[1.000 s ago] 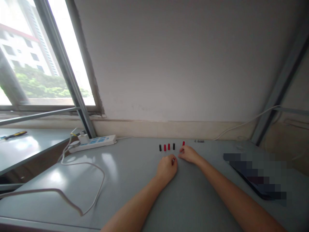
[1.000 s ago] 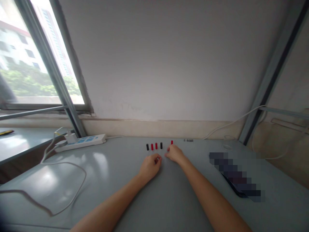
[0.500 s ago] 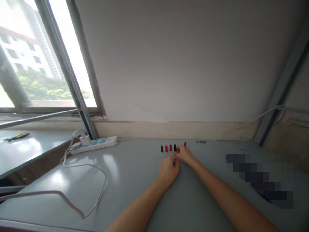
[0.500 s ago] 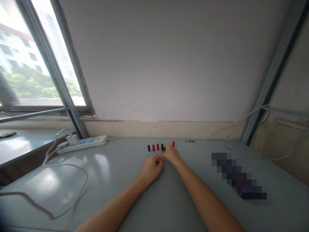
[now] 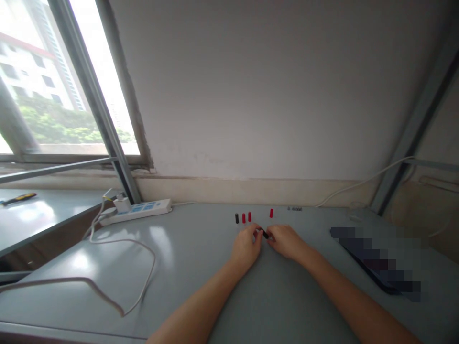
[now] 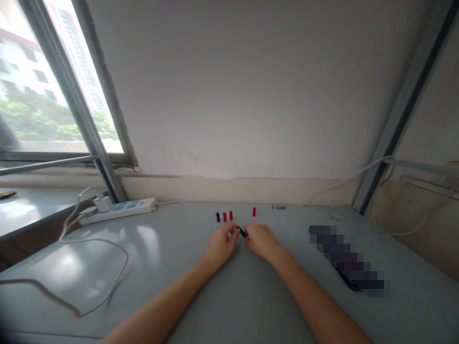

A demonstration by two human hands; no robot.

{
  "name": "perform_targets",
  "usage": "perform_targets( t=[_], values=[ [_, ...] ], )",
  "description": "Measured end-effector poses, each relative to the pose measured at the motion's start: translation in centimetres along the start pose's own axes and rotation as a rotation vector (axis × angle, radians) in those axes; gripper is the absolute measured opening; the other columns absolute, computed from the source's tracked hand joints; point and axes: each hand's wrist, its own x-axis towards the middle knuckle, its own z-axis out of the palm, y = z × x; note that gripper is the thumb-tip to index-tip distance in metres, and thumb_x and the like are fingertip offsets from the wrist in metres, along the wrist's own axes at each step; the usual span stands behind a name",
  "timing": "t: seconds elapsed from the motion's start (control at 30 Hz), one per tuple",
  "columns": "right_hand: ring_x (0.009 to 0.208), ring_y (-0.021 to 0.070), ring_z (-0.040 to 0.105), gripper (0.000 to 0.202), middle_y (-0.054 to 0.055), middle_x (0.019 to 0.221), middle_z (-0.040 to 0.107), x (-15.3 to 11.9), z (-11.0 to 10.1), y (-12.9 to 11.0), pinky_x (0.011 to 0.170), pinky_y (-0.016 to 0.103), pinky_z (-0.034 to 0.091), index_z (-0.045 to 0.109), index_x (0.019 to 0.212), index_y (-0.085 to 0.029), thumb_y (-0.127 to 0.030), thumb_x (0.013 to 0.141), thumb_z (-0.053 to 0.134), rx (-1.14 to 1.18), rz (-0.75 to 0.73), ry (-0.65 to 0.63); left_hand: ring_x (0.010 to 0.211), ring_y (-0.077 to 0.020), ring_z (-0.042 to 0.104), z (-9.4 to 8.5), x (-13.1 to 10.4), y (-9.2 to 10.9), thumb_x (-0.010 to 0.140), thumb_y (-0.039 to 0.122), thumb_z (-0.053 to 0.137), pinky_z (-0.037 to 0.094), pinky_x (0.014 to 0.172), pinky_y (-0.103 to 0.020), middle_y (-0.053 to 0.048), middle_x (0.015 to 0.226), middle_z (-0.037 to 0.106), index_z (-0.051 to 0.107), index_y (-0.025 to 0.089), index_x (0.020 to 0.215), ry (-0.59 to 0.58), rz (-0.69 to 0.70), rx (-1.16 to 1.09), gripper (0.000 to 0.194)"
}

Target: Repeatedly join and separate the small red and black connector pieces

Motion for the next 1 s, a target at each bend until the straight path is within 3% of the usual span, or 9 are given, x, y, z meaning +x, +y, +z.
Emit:
perform_targets(
  t=[0.37,0.63,1.0],
  values=[
    [0.075,0.0163,0.057,0.01,0.004,0.077,0.064,-0.92,-0.07,0.69,0.066,0.025,0.033,0.059,0.08,-0.018,-0.021,0.077,0.05,0.036,0.004,0.096,0.061,-0.0105,0.053,0.5,0.15,0.0,0.077,0.02,0.043,0.037,0.056,-0.022,-0.002,0.074,0.062,0.056,0.015,0.08,0.074,-0.008,-0.121,0.015],
    [0.073,0.0171,0.057,0.007,0.004,0.076,0.063,-0.94,-0.2,0.59,0.062,0.025,0.031,0.056,0.08,-0.017,-0.022,0.076,0.052,0.012,0.053,0.088,0.056,-0.0089,0.05,0.69,0.21,0.03,0.077,0.02,0.043,0.035,0.054,-0.021,-0.001,0.072,0.06,0.054,0.015,0.078,0.087,-0.04,-0.181,0.012],
    [0.072,0.0161,0.057,0.004,0.004,0.079,0.064,-1.11,-0.36,0.14,0.061,0.025,0.031,0.054,0.079,-0.018,-0.02,0.077,0.051,-0.004,0.048,0.081,0.054,-0.0091,0.046,0.51,0.77,-0.43,0.078,0.027,0.043,0.034,0.054,-0.021,0.002,0.058,0.049,0.046,0.015,0.061,0.138,-0.141,-0.244,0.021]
  ],
)
